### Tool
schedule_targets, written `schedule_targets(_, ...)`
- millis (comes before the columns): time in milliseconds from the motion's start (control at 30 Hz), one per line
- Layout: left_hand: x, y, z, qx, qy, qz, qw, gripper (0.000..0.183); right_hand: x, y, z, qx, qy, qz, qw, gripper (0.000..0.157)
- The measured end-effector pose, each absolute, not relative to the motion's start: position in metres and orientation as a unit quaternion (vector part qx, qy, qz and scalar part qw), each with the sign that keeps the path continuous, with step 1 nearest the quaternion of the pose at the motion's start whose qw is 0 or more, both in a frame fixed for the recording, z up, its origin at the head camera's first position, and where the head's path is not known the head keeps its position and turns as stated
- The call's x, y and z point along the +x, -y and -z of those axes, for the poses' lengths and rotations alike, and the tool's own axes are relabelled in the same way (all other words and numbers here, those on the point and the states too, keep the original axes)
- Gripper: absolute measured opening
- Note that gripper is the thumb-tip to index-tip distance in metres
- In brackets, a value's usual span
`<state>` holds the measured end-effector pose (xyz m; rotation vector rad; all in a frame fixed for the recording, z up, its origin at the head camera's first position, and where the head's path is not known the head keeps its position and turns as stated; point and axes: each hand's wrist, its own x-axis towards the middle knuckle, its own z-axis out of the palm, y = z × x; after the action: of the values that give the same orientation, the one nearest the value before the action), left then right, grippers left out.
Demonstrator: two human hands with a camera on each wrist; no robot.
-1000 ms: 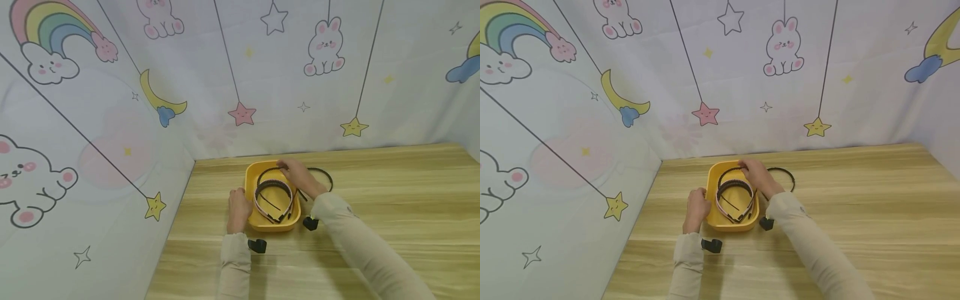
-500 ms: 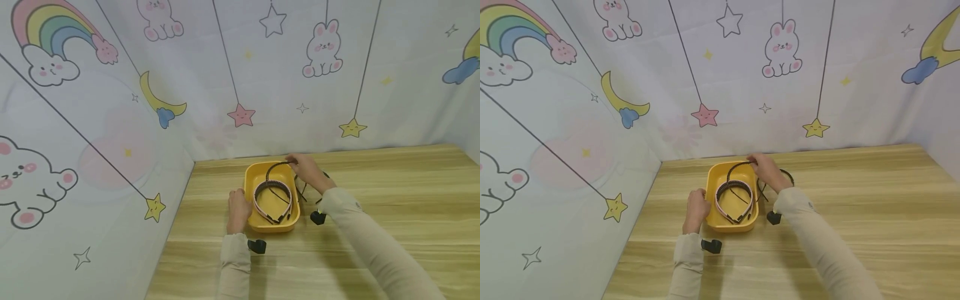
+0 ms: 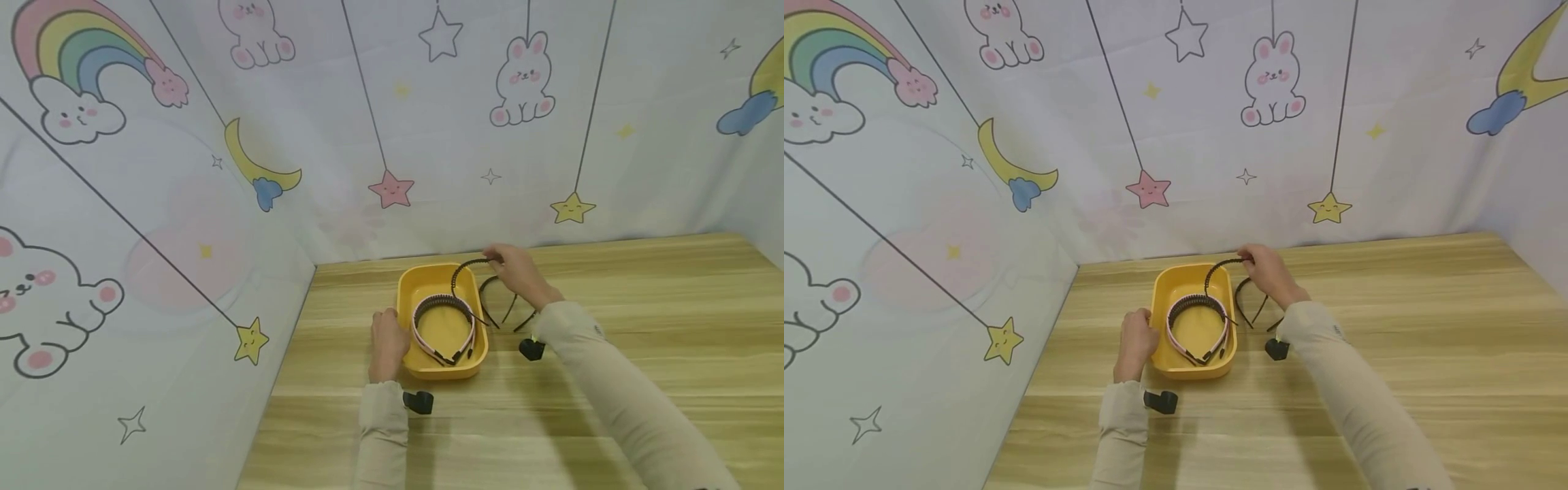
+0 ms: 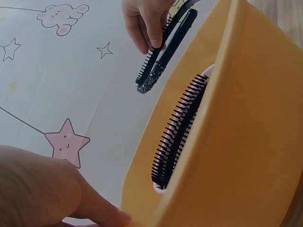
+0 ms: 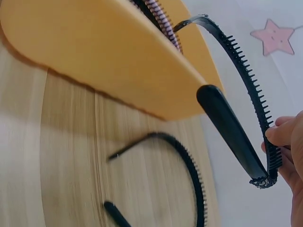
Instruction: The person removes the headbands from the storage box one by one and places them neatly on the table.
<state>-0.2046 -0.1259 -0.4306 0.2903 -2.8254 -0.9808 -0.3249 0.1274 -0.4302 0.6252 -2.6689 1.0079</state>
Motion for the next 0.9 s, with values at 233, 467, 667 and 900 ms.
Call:
schedule_targets(233,-0.205,0.127,0.431,0.098,0.938,0.326,0.063,0.033,-0.328,-0.144,0.435,0.196,0.913,-0.341,0.112,0.024)
schedule_targets(467,-0.205,0.127,0.432,0.099,0.938,0.326,0.065,0.033,-0.327,-0.162,0.442,0.178,0.912,-0.351,0.117,0.026)
schedule_targets(667,-0.205,0.127,0.431,0.105,0.935,0.334,0.059,0.035,-0.325,-0.175,0.447,0.164,0.909,-0.364,0.124,0.025)
schedule_targets(900,-0.205,0.127,0.430,0.110,0.931,0.343,0.052,0.036,-0.326,-0.195,0.453,0.147,0.912,-0.363,0.121,0.027)
